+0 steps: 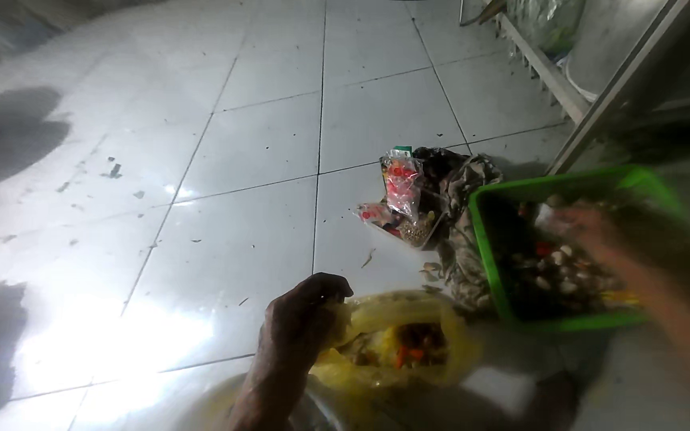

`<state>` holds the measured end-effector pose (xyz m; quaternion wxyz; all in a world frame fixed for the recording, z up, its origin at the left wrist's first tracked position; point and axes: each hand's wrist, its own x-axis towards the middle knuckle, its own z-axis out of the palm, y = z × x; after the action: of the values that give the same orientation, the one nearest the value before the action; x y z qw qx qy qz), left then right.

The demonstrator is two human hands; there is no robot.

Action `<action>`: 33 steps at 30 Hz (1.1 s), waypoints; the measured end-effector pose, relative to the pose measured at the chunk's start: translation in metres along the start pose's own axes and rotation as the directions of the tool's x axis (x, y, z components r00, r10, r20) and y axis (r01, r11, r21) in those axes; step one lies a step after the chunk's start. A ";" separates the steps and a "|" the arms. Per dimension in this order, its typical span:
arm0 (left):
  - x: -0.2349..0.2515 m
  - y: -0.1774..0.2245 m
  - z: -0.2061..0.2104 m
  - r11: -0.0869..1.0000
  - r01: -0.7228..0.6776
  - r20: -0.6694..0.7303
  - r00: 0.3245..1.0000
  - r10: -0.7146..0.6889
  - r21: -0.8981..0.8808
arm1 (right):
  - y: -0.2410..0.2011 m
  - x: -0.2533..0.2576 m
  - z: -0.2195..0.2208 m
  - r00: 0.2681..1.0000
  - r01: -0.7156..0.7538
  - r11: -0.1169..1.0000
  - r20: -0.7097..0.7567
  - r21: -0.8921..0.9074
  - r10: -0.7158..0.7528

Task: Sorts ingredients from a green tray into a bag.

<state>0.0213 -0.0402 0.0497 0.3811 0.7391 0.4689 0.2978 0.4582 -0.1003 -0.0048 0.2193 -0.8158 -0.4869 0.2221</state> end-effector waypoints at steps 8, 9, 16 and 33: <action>0.001 -0.007 -0.005 0.984 0.015 0.007 1.000 -0.014 -0.177 | -0.028 -0.014 0.031 0.970 0.026 0.915 0.231 -0.402 0.073; 0.001 -0.007 -0.004 0.983 0.012 0.011 1.000 -0.010 -0.183 | -0.029 -0.011 0.036 0.965 0.029 0.900 0.247 -0.436 0.088; -0.001 -0.008 -0.008 0.981 0.015 -0.004 1.000 -0.016 -0.192 | -0.018 0.002 0.019 0.979 -0.188 0.982 0.076 -0.007 0.188; 0.002 -0.012 -0.004 0.979 0.089 0.044 0.996 -0.083 -0.186 | -0.031 -0.007 0.030 0.981 0.073 0.903 0.193 -0.423 0.011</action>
<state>0.0129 -0.0336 0.0420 0.4699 0.6843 0.4633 0.3103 0.4162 -0.0889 -0.0103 -0.0095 -0.8109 -0.5555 0.1835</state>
